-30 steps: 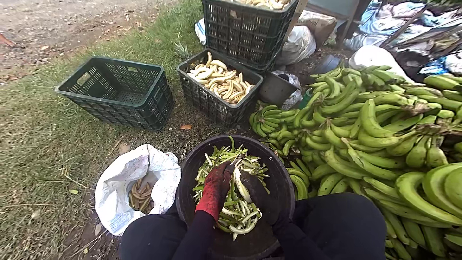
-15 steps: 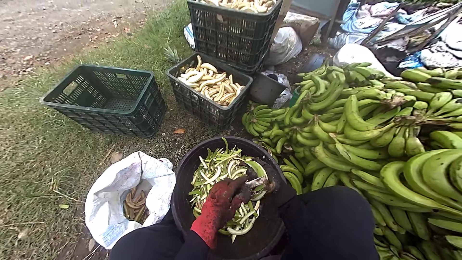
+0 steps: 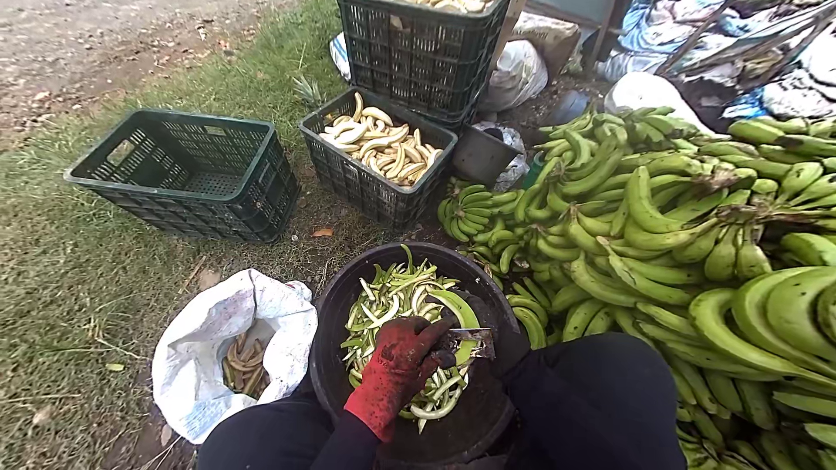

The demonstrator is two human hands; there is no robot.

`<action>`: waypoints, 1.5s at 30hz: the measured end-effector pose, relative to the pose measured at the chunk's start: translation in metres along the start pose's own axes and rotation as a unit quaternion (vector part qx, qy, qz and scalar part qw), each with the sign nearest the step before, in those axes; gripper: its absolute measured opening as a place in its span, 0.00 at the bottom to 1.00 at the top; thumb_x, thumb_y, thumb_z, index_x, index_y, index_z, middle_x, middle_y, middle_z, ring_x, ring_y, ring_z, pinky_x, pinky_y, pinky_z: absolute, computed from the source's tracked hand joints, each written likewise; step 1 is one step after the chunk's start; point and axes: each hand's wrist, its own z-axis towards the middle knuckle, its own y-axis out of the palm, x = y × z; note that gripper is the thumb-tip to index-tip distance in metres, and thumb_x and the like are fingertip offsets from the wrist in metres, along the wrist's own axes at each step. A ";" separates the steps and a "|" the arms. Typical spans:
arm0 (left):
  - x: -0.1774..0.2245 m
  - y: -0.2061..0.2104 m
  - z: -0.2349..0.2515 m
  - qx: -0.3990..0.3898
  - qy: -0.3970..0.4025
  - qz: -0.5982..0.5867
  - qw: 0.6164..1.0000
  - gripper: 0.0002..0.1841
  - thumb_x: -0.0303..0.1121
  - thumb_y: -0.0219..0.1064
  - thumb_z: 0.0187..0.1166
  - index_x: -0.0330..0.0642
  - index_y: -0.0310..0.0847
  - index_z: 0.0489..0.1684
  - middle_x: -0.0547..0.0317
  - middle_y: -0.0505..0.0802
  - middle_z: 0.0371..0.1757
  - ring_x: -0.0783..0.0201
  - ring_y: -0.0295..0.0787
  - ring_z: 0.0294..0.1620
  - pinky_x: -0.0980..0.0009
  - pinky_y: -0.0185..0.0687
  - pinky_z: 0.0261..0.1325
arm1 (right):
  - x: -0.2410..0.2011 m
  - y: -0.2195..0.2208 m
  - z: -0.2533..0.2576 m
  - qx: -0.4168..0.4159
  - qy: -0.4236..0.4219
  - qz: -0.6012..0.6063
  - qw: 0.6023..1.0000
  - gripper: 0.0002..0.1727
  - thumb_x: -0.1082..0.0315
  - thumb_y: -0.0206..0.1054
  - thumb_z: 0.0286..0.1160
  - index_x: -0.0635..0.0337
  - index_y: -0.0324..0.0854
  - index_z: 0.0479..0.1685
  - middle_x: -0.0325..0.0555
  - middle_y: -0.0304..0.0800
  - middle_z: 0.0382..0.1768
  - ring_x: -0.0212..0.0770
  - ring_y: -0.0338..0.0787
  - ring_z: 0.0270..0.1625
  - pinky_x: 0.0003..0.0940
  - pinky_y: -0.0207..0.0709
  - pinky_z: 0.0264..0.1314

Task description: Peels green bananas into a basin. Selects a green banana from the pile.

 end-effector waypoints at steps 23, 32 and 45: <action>-0.014 -0.014 0.015 0.083 -0.379 -0.242 0.889 0.21 0.50 0.56 0.90 0.55 0.80 0.75 0.57 0.92 0.59 0.64 0.90 0.56 0.59 0.88 0.61 | 0.018 0.028 -0.017 0.010 -0.010 -0.184 0.983 0.29 0.53 0.37 0.95 0.58 0.80 0.73 0.41 0.88 0.37 0.31 0.85 0.31 0.27 0.82 0.35; 0.001 -0.015 -0.004 -0.037 -0.299 -0.244 0.922 0.22 0.52 0.59 0.88 0.61 0.79 0.77 0.58 0.90 0.63 0.65 0.91 0.57 0.60 0.89 0.62 | -0.002 -0.015 -0.003 0.042 0.124 0.091 0.987 0.26 0.54 0.39 0.96 0.63 0.79 0.59 0.53 0.90 0.36 0.41 0.91 0.32 0.34 0.88 0.35; -0.001 -0.016 -0.006 -0.253 -0.369 0.008 0.894 0.27 0.58 0.55 0.86 0.55 0.80 0.75 0.49 0.89 0.66 0.48 0.85 0.70 0.44 0.78 0.73 | -0.013 -0.033 -0.001 0.101 0.050 -0.002 0.994 0.23 0.56 0.40 0.96 0.61 0.78 0.55 0.44 0.87 0.29 0.33 0.86 0.23 0.25 0.83 0.25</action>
